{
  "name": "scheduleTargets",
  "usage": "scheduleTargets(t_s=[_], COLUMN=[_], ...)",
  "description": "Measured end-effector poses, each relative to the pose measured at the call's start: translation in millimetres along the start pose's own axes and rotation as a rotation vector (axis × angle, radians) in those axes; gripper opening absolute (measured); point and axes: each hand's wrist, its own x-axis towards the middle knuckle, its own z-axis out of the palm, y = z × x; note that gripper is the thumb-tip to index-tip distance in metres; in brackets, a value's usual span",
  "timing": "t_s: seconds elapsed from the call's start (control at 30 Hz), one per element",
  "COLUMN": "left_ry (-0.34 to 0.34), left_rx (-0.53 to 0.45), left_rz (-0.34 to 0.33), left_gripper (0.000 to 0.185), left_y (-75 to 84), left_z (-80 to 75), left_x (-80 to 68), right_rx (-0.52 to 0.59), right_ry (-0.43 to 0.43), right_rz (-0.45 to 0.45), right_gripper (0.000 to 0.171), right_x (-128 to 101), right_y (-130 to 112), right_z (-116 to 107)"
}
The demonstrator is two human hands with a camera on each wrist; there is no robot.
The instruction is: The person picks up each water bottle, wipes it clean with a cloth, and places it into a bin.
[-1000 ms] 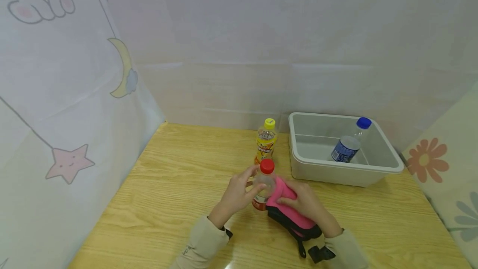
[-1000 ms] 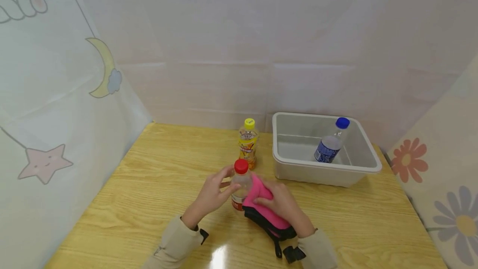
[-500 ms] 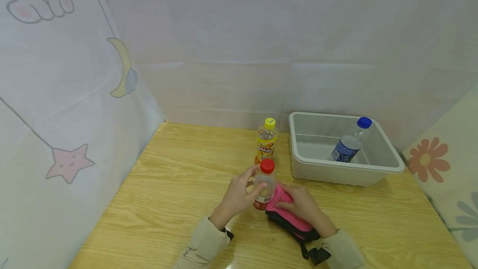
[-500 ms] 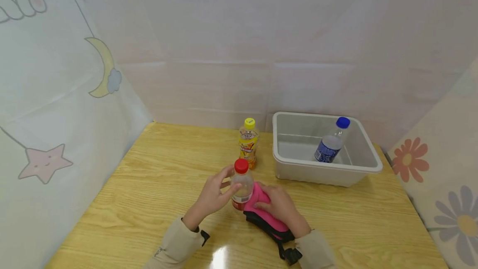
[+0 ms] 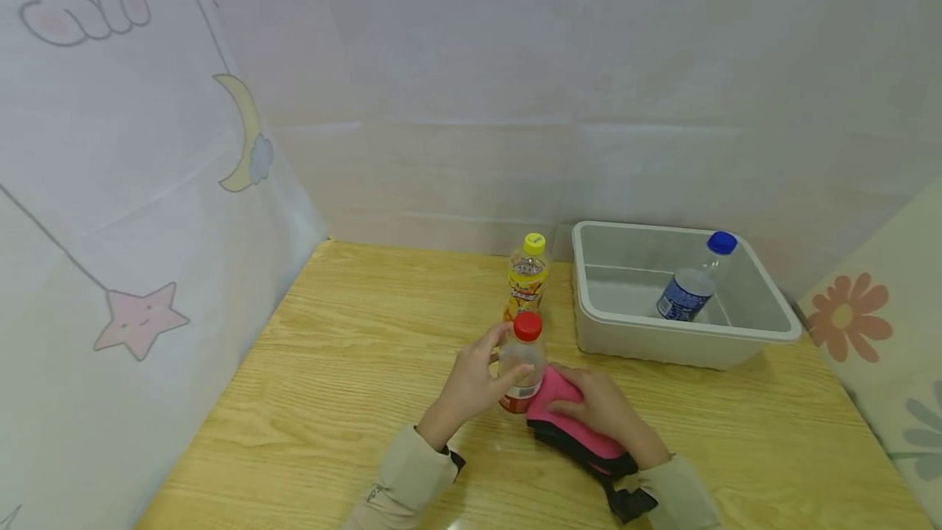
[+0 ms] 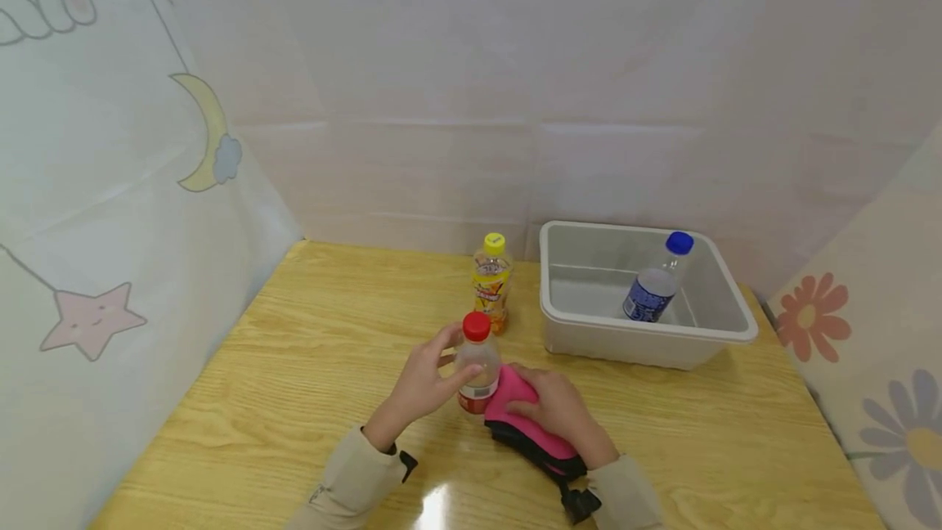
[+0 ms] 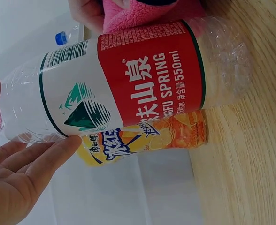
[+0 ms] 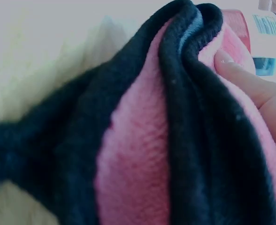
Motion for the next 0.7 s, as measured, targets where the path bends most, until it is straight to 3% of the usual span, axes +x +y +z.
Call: scheduleTargets(t_s=[0.43, 0.7], left_ry=[-0.042, -0.088], left_rx=[-0.033, -0.031], left_rz=[-0.002, -0.003], left_gripper=[0.054, 0.057], left_y=[-0.7, -0.3], left_z=[-3.4, -6.3], left_x=[1.6, 1.8], right_rx=[0.007, 0.009], right_ry=[0.003, 0.039], right_rz=[0.069, 0.052], right_gripper=[0.056, 0.054], right_x=[-5.6, -8.2], right_y=[-6.4, -11.6], right_z=[-20.0, -36.8])
